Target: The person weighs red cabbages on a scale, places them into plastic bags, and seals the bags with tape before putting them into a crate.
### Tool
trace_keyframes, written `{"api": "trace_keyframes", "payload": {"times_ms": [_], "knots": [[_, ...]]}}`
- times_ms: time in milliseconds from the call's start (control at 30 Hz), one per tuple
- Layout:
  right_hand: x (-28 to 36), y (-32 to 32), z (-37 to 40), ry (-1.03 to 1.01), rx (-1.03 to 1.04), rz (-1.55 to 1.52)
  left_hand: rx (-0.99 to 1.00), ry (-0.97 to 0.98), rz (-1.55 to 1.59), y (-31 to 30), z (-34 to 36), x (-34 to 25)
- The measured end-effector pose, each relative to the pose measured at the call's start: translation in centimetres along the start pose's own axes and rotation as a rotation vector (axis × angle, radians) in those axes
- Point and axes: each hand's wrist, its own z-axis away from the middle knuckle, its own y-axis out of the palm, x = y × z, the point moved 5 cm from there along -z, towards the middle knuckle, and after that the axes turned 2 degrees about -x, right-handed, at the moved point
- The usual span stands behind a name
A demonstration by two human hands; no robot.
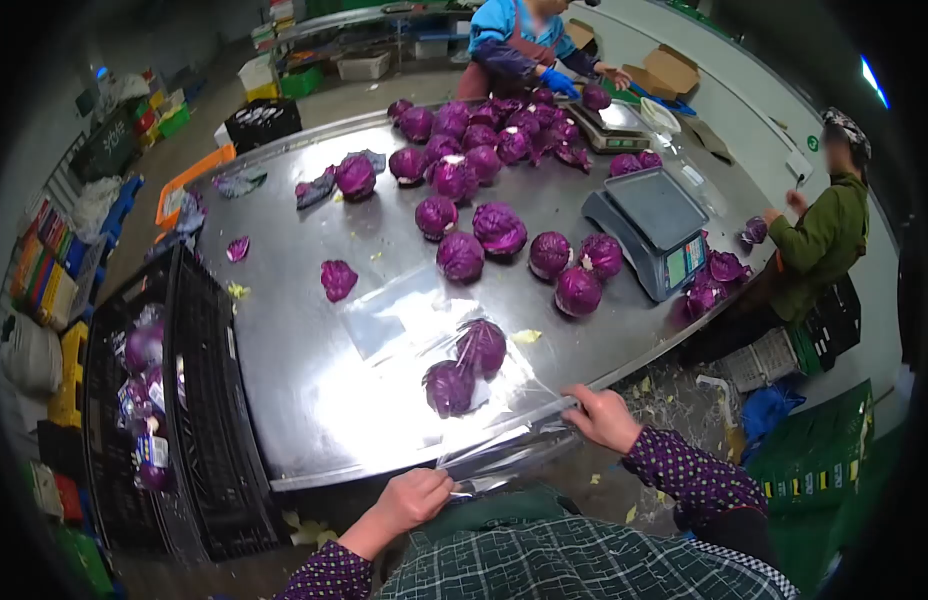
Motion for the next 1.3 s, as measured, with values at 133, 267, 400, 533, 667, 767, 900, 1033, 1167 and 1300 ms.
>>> {"api": "trace_keyframes", "payload": {"times_ms": [133, 267, 400, 533, 667, 767, 900, 1033, 1167, 1300], "knots": [[4.2, -4.0, 3.0, -0.12, 0.046, 0.149, -0.085, 0.015, 0.03, 1.8, 1.6, -2.6], [13.0, 0.8, 1.0, -0.505, 0.052, -0.282, -0.125, -0.002, -0.019, 1.7, 1.0, -3.0], [13.4, 6.9, 0.9, -0.47, 0.29, -0.356, -0.132, -0.005, -0.01, 1.2, 0.0, -2.9], [13.2, 7.2, 0.8, -0.465, 0.29, -0.41, -0.074, -0.008, -0.037, 1.2, -0.3, -3.0], [14.7, 4.6, 1.9, -0.448, 0.442, -0.664, -0.073, 0.024, -0.038, 0.8, -0.3, -3.0], [11.9, -7.6, 5.1, -0.457, 0.598, -0.996, -0.154, -0.051, -0.056, -0.4, -0.2, -2.2], [-0.3, -14.6, 8.0, 0.023, 0.128, -0.81, -0.17, -0.059, -0.02, -0.8, 0.7, -2.2], [8.1, -4.0, 5.3, -0.022, 0.345, -0.552, -0.18, -0.027, 0.026, -0.6, -0.9, -2.3], [13.8, 0.0, 0.2, -0.305, 0.158, -0.449, -0.152, -0.031, 0.009, -0.7, -1.6, -2.0], [14.2, 4.7, -0.4, -0.409, 0.294, -0.453, -0.138, -0.024, 0.029, -0.8, -2.0, -1.9]]}}
